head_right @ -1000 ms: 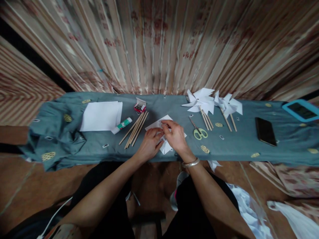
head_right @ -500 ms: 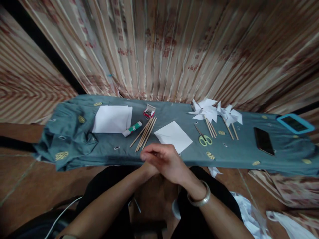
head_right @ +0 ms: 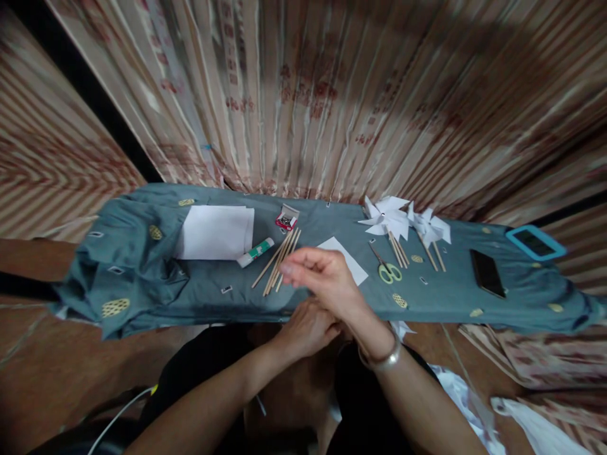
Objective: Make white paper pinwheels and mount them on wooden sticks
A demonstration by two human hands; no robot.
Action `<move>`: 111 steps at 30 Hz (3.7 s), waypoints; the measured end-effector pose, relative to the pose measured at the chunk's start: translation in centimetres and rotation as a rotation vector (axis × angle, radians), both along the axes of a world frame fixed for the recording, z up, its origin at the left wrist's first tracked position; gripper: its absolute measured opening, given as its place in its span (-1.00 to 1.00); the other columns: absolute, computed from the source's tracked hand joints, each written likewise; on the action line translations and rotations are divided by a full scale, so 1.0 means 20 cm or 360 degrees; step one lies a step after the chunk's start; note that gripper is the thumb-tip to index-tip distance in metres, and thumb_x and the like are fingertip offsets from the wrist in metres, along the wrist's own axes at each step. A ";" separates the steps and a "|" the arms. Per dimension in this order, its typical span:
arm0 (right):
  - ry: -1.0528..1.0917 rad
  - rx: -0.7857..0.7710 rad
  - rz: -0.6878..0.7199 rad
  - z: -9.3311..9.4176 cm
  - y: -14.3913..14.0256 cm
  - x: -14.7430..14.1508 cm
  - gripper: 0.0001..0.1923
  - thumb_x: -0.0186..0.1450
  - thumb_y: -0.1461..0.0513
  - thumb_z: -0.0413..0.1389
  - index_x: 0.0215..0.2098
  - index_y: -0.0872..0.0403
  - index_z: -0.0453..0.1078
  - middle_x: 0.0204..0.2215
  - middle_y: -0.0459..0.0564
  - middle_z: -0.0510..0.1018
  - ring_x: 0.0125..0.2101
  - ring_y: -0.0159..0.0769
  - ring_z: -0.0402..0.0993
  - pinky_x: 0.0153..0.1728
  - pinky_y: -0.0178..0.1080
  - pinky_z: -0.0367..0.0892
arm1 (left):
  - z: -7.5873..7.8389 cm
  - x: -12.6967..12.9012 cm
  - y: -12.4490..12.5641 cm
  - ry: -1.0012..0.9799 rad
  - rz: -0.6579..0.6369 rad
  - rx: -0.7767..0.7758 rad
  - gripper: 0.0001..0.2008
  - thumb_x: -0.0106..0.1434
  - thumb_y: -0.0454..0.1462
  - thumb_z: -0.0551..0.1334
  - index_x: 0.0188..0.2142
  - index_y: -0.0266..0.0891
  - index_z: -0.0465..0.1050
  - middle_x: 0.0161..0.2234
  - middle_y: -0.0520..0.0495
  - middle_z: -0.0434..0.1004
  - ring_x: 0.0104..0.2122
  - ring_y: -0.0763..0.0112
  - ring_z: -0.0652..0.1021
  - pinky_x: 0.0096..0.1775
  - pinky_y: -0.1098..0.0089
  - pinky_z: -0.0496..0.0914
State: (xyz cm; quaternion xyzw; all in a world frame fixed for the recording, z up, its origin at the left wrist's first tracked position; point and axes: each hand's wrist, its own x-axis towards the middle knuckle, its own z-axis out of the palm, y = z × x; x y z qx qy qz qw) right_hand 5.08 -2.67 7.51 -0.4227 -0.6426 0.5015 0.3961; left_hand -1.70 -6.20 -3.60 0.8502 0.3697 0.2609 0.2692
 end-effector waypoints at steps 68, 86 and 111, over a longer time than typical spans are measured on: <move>-0.0005 -0.0271 -0.0109 -0.44 0.15 0.31 -0.71 0.05 0.08 0.36 -0.32 0.06 0.53 -0.43 -0.13 0.58 -0.42 -0.37 0.42 -0.29 -0.28 0.31 | 0.03 -0.31 0.35 -0.1467 0.0721 -0.0880 -0.56 -0.03 -0.14 0.43 -0.13 -0.20 0.56 -0.24 -0.05 0.59 -0.44 0.46 0.51 -0.33 0.39 0.43; 0.1149 -0.0889 -0.0713 -0.54 0.14 0.48 -0.65 -0.02 0.04 0.42 -0.41 0.02 0.44 -0.50 -0.13 0.60 -0.46 -0.38 0.53 -0.35 -0.32 0.50 | 0.02 -0.21 0.36 -0.1487 0.0951 -0.0947 -0.61 -0.09 -0.14 0.45 -0.25 -0.23 0.58 -0.40 0.03 0.55 -0.45 0.50 0.50 -0.31 0.40 0.44; 0.0501 -0.0403 -0.0912 -0.54 0.20 0.61 -0.62 0.06 -0.08 0.30 -0.40 0.01 0.40 -0.48 -0.11 0.53 -0.47 -0.39 0.47 -0.36 -0.28 0.46 | -0.04 -0.13 0.26 0.0191 0.0287 0.0377 -0.66 0.37 -0.19 0.12 0.11 -0.13 0.40 0.20 -0.22 0.32 0.23 0.04 0.29 0.16 -0.01 0.24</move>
